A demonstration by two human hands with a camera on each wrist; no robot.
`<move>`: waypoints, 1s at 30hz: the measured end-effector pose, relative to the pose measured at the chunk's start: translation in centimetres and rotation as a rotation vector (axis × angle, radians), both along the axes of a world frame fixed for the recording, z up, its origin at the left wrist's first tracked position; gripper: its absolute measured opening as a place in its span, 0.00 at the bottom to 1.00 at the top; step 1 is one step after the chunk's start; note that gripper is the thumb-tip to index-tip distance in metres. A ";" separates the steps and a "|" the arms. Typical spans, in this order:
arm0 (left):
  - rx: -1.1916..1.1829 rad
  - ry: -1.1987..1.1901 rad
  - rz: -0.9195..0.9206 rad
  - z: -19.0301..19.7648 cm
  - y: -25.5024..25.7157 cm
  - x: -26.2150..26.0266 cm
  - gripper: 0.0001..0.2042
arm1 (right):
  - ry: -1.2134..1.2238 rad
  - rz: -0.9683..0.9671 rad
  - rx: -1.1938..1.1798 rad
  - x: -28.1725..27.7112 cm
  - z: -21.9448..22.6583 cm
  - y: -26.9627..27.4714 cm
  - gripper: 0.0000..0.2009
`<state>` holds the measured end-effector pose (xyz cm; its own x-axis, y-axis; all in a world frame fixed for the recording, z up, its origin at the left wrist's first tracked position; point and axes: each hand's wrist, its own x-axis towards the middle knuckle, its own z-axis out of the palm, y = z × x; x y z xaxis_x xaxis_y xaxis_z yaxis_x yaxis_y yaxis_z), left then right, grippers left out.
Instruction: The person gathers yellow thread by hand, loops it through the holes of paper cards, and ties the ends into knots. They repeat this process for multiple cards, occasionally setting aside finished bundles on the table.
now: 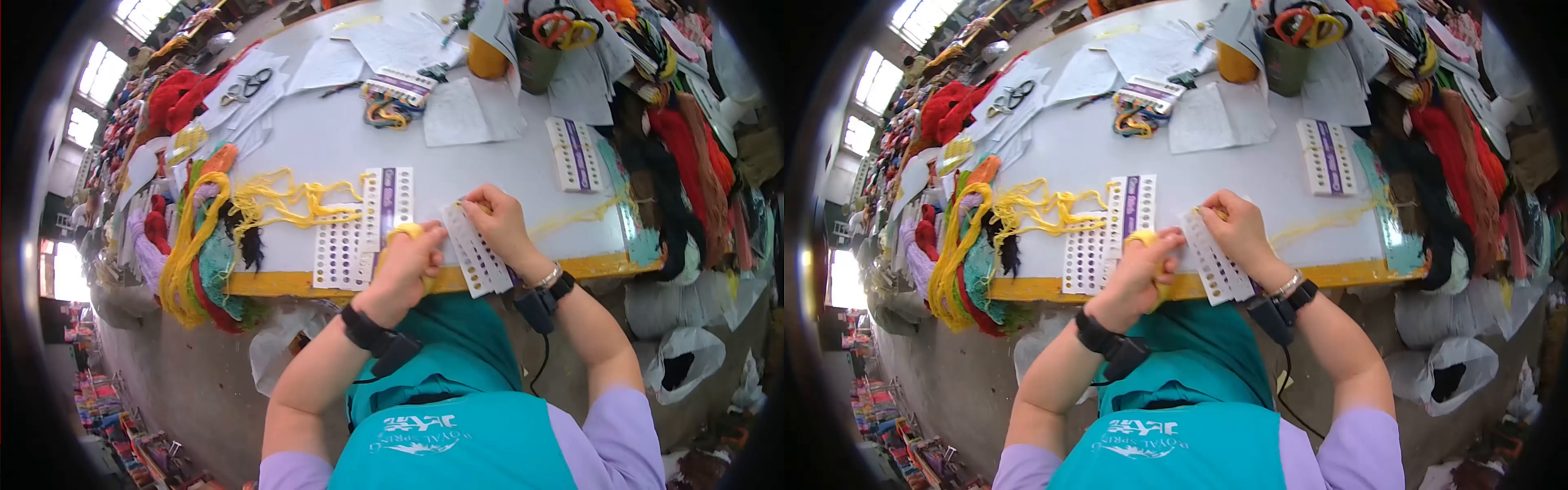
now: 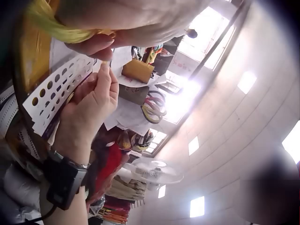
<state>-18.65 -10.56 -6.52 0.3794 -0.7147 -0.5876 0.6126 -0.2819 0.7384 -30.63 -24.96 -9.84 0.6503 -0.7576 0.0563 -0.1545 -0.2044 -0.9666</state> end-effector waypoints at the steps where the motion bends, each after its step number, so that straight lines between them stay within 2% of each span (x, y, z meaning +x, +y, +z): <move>1: -0.032 -0.079 -0.081 -0.6 -0.2 -0.2 0.17 | -0.001 -0.020 -0.028 0.0 0.2 0.3 0.08; 2: -0.062 -0.166 -0.154 -0.9 -0.4 -0.4 0.16 | -0.011 -0.032 -0.057 0.2 0.3 0.6 0.08; 3: -0.129 -0.224 -0.072 -0.1 -0.9 -1.3 0.15 | -0.028 -0.041 -0.051 0.3 0.4 0.9 0.07; 4: -0.126 -0.327 -0.031 -1.9 -1.4 -1.3 0.15 | -0.047 -0.048 -0.043 0.3 0.3 1.2 0.07; 7: -0.053 -0.363 0.017 -2.3 -1.7 -1.0 0.06 | -0.133 -0.046 0.143 0.5 0.2 2.1 0.05; 12: 0.003 -0.534 0.026 -1.4 -1.5 -0.3 0.06 | -0.149 -0.040 0.243 0.3 0.4 2.3 0.04; 15: 0.049 -0.590 -0.034 -0.6 -1.6 0.3 0.07 | -0.113 -0.026 0.029 0.5 1.4 2.9 0.04; 19: 0.106 -0.807 -0.114 -2.5 -1.7 1.0 0.08 | -0.056 0.044 -0.207 1.3 1.2 3.0 0.06; 21: -0.014 -0.601 -0.030 -2.7 -1.4 0.7 0.08 | -0.009 0.015 -0.198 1.4 0.7 2.2 0.07; 25: -0.033 -0.514 -0.034 -3.1 -0.4 1.3 0.15 | -0.046 0.049 -0.018 1.6 0.0 1.6 0.07; 27: -0.067 -0.481 -0.073 -2.2 -0.1 1.5 0.15 | -0.036 0.102 -0.049 1.6 -0.1 1.7 0.07; 30: -0.043 -0.308 -0.062 -0.5 -0.1 1.8 0.17 | 0.009 0.137 -0.106 1.5 0.4 2.1 0.07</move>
